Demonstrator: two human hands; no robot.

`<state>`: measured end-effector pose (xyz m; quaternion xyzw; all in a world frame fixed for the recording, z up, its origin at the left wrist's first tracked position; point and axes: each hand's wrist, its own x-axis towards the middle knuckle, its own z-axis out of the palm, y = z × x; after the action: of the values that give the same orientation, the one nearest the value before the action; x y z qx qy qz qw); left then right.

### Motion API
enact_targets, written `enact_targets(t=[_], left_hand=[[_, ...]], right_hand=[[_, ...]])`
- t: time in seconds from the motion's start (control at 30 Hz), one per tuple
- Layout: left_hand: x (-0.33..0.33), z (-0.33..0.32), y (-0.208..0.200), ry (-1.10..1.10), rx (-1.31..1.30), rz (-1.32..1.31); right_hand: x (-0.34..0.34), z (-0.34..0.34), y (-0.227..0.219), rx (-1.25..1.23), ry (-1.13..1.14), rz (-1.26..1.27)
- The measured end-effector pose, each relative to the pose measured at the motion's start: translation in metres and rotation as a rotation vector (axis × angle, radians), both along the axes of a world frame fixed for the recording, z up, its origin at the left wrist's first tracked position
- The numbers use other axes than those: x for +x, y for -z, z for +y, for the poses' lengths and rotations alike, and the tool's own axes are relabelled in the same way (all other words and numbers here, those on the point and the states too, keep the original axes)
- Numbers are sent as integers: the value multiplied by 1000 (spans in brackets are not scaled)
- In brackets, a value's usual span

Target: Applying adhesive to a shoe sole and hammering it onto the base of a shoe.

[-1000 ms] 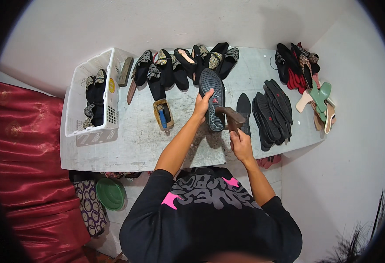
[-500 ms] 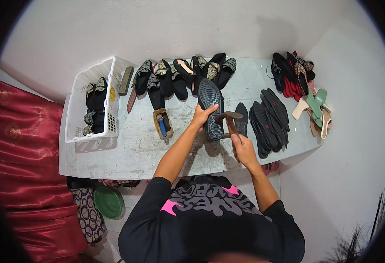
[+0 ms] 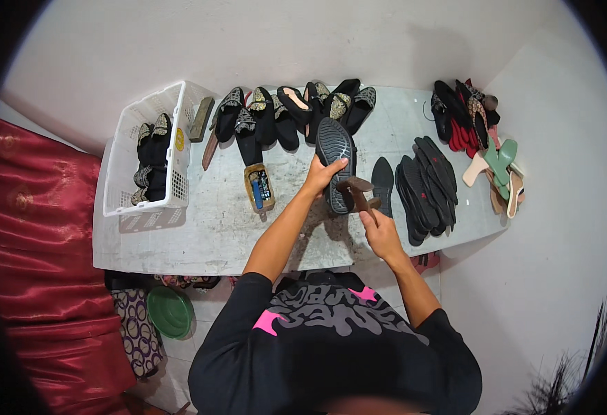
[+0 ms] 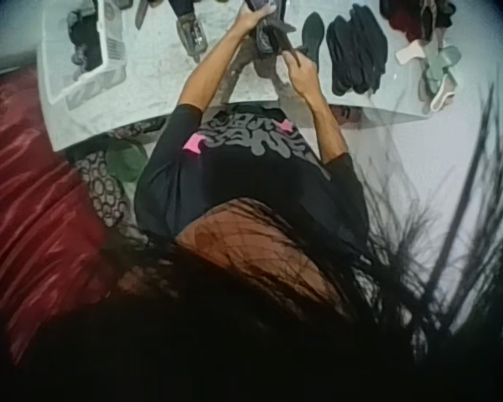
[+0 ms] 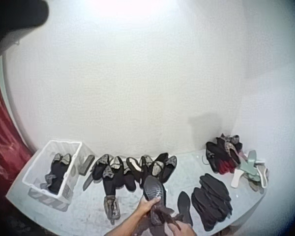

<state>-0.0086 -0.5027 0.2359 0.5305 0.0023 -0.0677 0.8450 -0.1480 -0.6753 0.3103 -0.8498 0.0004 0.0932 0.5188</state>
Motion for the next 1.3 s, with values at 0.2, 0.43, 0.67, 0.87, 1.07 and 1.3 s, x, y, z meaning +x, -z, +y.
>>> enact_targets(t=[0.2, 0.43, 0.67, 0.87, 1.07, 1.3], left_hand=[[-10, -1, -11, -4, -41, 34], [-9, -5, -4, 55, -215, 112], [-4, -5, 8, -58, -98, 43], [-5, -7, 3, -39, -146, 59], [-4, -9, 3, -66, -54, 19], [-6, -5, 2, -12, -106, 66]], right_hand=[[-11, 4, -34, 196, 50, -94], [-6, 8, -11, -34, 41, -60], [-1, 1, -42, 139, 23, -40], [-1, -4, -23, 13, 9, -161], [2, -4, -13, -37, 31, -84], [-12, -1, -46, 387, 40, -96]])
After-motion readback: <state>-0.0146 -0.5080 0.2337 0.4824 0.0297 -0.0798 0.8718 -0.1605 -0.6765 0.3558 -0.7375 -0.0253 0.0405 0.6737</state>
